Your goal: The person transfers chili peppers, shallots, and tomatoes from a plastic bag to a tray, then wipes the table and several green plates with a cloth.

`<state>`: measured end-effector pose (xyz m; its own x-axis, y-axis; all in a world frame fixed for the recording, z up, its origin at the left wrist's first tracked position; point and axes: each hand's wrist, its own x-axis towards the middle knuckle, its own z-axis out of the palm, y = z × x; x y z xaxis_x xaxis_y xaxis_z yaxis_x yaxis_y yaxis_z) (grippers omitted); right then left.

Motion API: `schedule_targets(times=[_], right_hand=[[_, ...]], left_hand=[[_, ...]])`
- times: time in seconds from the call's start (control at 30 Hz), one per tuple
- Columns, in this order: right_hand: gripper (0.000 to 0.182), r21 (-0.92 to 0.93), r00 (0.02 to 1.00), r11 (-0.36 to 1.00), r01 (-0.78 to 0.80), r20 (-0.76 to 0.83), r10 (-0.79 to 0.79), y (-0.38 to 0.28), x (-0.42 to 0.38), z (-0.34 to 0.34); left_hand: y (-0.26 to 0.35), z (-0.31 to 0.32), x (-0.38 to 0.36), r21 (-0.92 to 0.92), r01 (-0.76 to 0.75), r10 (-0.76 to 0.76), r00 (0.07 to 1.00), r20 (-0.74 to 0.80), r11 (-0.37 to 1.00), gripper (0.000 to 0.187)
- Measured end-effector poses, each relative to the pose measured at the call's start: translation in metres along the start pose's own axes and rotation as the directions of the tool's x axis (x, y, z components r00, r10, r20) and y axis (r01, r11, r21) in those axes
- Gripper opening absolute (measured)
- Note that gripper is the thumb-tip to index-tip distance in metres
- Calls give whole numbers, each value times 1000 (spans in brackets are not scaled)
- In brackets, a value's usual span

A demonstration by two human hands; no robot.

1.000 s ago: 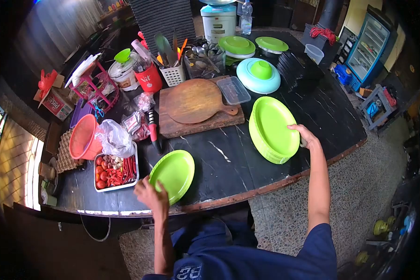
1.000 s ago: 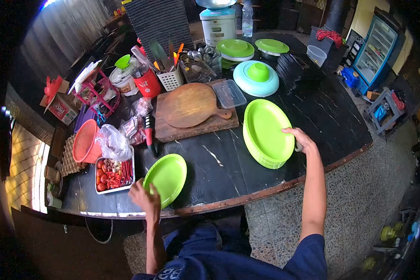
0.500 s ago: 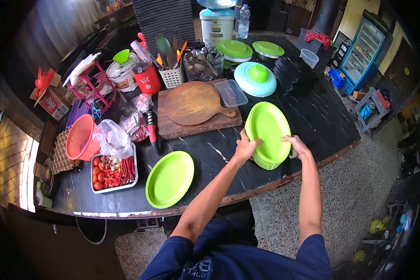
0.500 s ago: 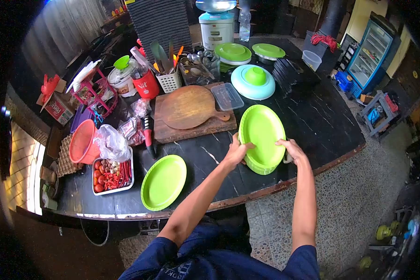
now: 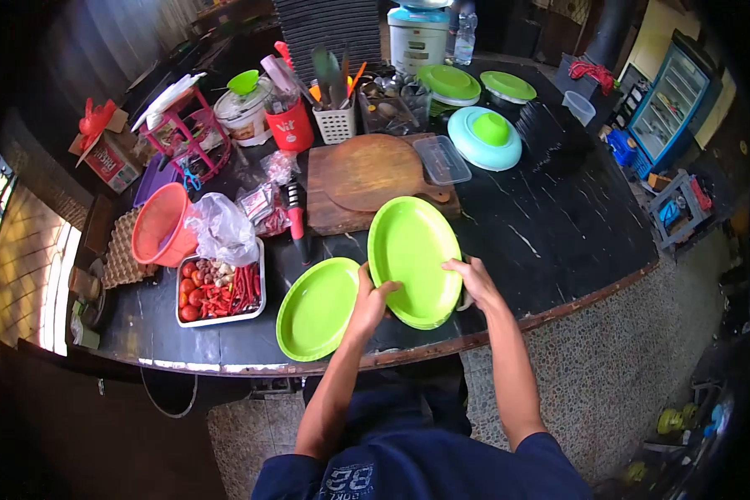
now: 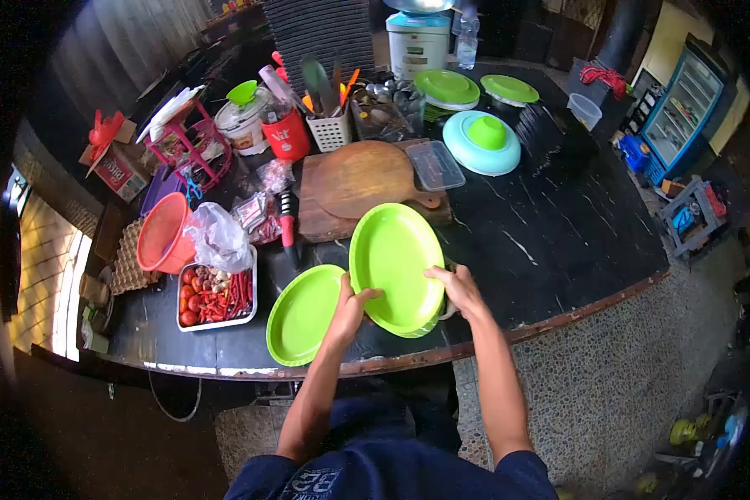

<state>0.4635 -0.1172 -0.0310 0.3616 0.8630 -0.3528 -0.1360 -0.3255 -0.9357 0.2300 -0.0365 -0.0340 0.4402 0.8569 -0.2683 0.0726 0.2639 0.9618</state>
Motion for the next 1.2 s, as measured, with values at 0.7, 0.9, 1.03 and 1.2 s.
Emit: schedule_targets(times=[0.7, 0.9, 1.03, 1.2], right_hand=[[71, -225, 914, 909, 352, -129, -385, -68, 121, 65], [57, 264, 796, 816, 514, -502, -339, -77, 35, 19], [60, 412, 744, 757, 507, -652, -144, -42, -22, 10], [64, 484, 780, 779, 399, -626, -10, 17, -64, -7]], left_hand=[[5, 35, -15, -661, -39, -244, 912, -330, 749, 82], [24, 100, 20, -718, -92, -459, 711, -532, 690, 103], [30, 113, 24, -748, -77, -529, 659, -534, 659, 109], [30, 56, -32, -765, 159, -432, 886, -168, 624, 99]])
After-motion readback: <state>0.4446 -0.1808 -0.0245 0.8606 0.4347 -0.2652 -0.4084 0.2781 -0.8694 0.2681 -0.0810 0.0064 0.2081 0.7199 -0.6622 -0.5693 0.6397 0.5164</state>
